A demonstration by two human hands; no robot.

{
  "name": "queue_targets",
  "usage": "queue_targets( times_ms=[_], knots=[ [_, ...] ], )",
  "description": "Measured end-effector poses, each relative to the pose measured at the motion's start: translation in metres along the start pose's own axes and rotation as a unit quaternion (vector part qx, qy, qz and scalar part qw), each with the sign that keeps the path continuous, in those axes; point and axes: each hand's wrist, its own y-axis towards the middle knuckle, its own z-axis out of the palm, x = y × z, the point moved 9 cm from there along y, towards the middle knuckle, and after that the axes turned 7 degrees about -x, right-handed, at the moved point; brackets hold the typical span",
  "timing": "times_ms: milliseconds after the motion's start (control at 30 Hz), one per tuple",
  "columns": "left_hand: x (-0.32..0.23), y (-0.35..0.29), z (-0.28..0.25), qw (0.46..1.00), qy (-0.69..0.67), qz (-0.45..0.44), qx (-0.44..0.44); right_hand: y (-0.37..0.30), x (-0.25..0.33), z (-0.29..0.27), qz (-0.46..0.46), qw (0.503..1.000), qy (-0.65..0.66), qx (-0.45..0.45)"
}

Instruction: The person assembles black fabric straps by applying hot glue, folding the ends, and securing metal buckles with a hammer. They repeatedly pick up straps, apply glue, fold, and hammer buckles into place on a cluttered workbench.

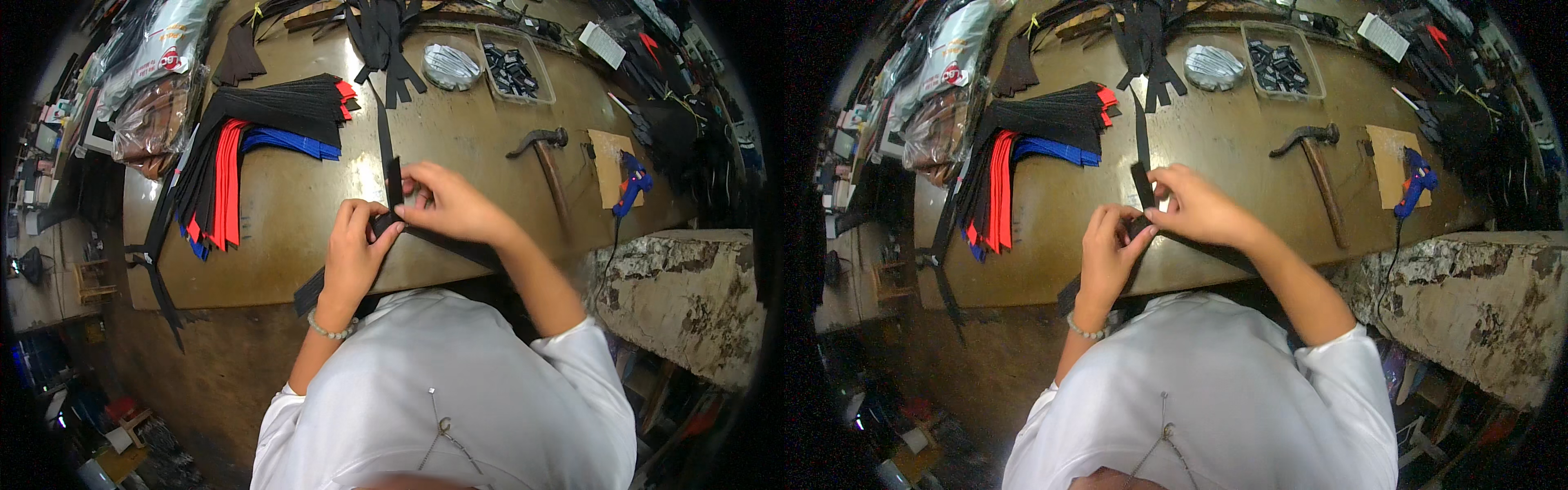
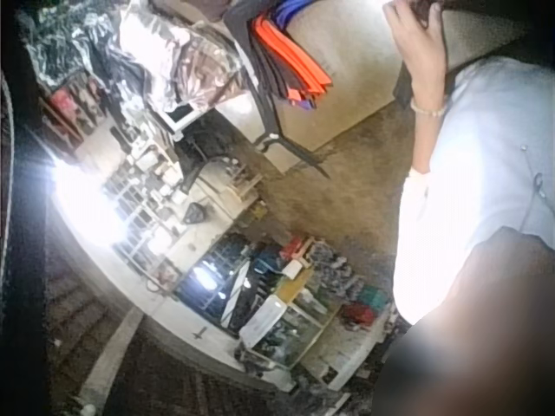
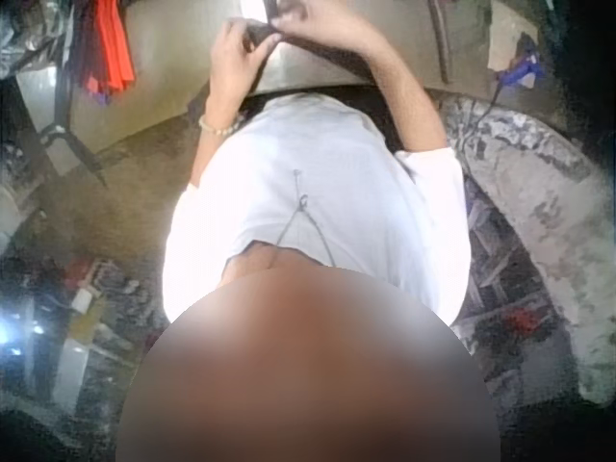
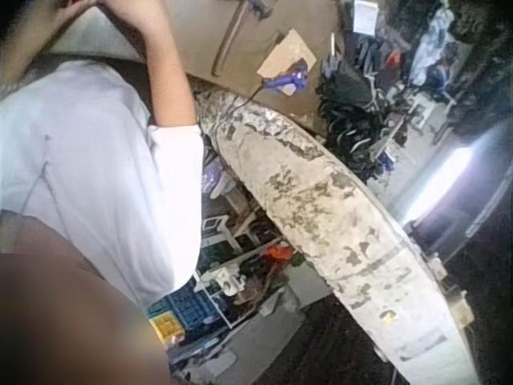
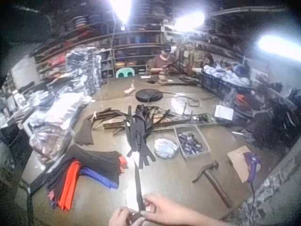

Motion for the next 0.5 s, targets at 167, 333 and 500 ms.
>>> queue_targets(
  times_ms=[167, 333, 500],
  knots=[
    [0.007, -0.002, 0.001, 0.999, -0.007, -0.032, -0.001, 0.034, -0.028, 0.008, 0.069, 0.991, 0.11, 0.03],
    [-0.001, -0.007, 0.006, 0.999, 0.014, 0.018, 0.027, 0.039, -0.021, 0.005, 0.006, 0.994, -0.097, -0.042],
    [-0.016, -0.01, 0.007, 0.99, 0.08, 0.109, 0.034, 0.024, 0.009, -0.014, -0.031, 0.988, -0.117, -0.097]
  ],
)
